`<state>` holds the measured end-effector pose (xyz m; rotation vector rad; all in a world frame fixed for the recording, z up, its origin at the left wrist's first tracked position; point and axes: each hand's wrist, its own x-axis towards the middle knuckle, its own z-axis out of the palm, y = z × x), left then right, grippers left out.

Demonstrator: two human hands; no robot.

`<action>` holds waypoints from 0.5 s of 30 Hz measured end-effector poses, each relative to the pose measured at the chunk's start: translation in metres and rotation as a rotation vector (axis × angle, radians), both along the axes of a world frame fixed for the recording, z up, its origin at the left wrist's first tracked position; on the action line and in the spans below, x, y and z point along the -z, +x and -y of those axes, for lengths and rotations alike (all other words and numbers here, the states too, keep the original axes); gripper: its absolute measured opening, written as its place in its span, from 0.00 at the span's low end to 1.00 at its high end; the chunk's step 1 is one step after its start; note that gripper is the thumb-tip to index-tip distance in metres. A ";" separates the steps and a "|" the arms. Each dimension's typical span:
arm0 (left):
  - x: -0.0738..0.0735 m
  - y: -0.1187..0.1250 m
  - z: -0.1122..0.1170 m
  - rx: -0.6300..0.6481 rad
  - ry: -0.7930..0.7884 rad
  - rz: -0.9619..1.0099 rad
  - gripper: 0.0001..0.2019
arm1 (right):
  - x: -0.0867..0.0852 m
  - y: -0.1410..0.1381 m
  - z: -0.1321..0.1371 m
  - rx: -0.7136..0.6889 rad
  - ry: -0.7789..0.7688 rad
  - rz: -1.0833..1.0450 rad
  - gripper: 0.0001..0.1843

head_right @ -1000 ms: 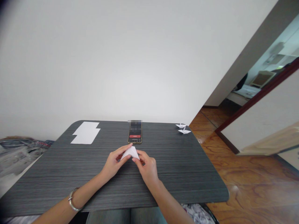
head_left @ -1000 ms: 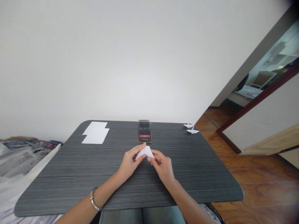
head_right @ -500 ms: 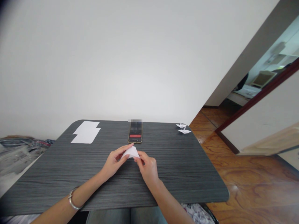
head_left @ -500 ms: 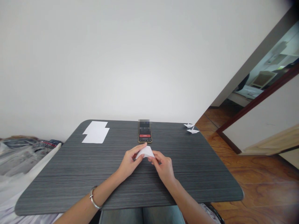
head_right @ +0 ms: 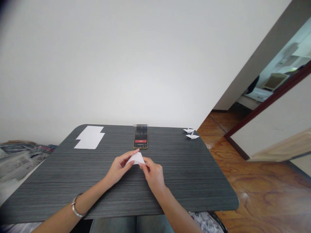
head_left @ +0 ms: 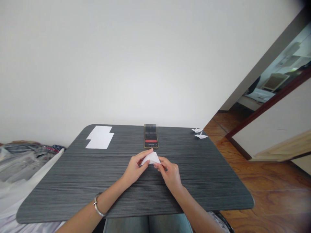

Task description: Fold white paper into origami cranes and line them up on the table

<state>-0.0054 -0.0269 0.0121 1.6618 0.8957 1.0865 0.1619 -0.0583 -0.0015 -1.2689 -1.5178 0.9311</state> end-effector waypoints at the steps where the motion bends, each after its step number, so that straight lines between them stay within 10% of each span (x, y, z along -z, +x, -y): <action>1: 0.000 0.000 0.000 0.003 0.001 -0.008 0.19 | -0.001 0.000 0.000 0.000 0.001 0.007 0.13; 15: 0.003 0.002 0.002 -0.176 0.040 -0.237 0.18 | -0.001 -0.003 -0.001 0.059 0.229 0.372 0.18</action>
